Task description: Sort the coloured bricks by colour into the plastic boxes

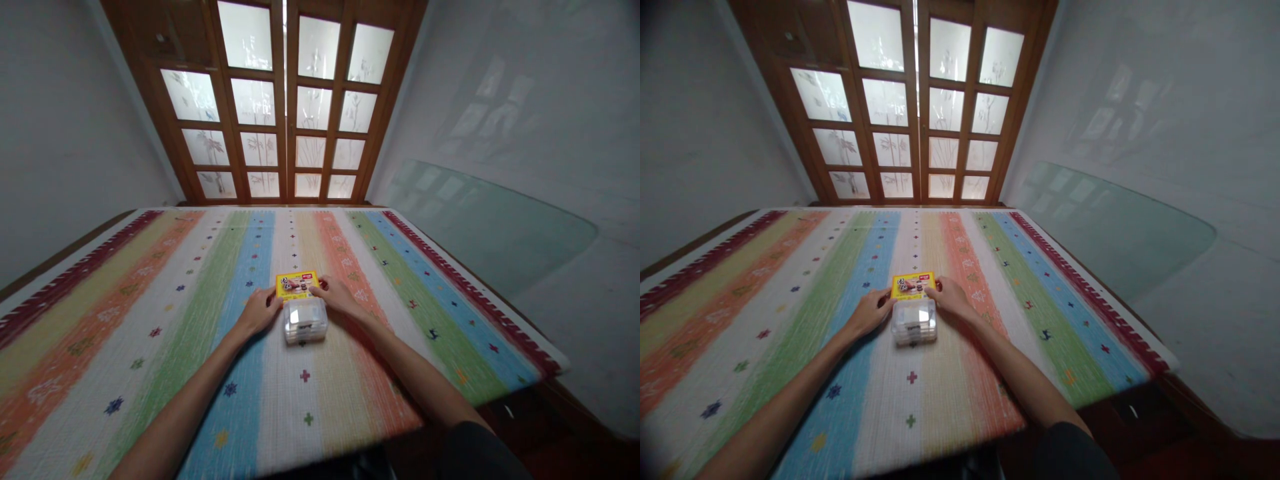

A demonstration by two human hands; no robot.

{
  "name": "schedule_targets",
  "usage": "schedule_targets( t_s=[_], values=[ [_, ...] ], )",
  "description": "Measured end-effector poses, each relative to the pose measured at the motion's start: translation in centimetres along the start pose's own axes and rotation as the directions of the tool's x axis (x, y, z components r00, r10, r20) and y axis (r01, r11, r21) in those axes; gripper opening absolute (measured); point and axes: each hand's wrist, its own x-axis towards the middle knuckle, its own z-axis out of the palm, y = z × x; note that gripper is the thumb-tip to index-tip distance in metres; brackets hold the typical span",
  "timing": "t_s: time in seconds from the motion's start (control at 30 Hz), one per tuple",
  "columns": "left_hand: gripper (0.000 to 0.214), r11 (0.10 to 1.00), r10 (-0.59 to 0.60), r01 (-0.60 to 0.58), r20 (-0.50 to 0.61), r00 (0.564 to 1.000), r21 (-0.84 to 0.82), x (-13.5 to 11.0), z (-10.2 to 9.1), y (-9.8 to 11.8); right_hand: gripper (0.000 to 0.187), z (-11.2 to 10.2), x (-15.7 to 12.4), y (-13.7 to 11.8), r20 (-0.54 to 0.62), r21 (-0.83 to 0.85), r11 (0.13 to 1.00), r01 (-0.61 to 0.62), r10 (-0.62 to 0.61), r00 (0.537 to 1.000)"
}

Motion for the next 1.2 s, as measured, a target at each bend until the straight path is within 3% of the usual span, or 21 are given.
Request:
schedule_targets(
  t_s=[0.2, 0.4, 0.53, 0.67, 0.8, 1.0, 1.2],
  values=[
    [0.035, 1.000, -0.012, 0.011, -0.017, 1.000, -0.007, 0.4, -0.3, -0.3, 0.026, 0.0, -0.1, -0.1, -0.003, 0.015, 1.000, -0.001, 0.001, 1.000],
    [0.053, 0.995, 0.010, -0.012, -0.024, 1.000, -0.094, -0.7, -3.1, -1.1, 0.029, -2.1, -1.3, 0.7, -0.048, 0.107, 0.992, 0.067, -0.062, 0.997],
    [0.073, 0.980, 0.133, -0.116, 0.102, 0.986, -0.159, -3.3, -4.1, -1.1, 0.055, -3.5, -3.9, 1.8, 0.132, 0.360, 0.916, 0.178, -0.238, 0.962],
    [0.085, 0.979, 0.169, -0.148, 0.149, 0.974, -0.142, -5.5, -3.0, -0.4, 0.089, -3.9, -6.4, 1.8, 0.332, 0.333, 0.925, 0.181, -0.294, 0.896],
    [0.089, 0.971, 0.184, -0.160, 0.129, 0.974, -0.177, -5.9, -1.4, 0.3, 0.109, -3.1, -7.3, 1.0, 0.317, 0.307, 0.915, 0.260, -0.356, 0.879],
    [0.087, 0.962, 0.173, -0.132, 0.160, 0.972, -0.238, -5.3, 0.1, 0.6, 0.111, -1.3, -6.9, 1.8, 0.266, 0.433, 0.858, 0.277, -0.415, 0.870],
    [0.079, 0.966, 0.146, -0.105, 0.164, 0.976, -0.235, -5.1, 0.2, 0.9, 0.105, -1.4, -7.0, 1.8, 0.251, 0.444, 0.850, 0.285, -0.423, 0.871]
  ],
)
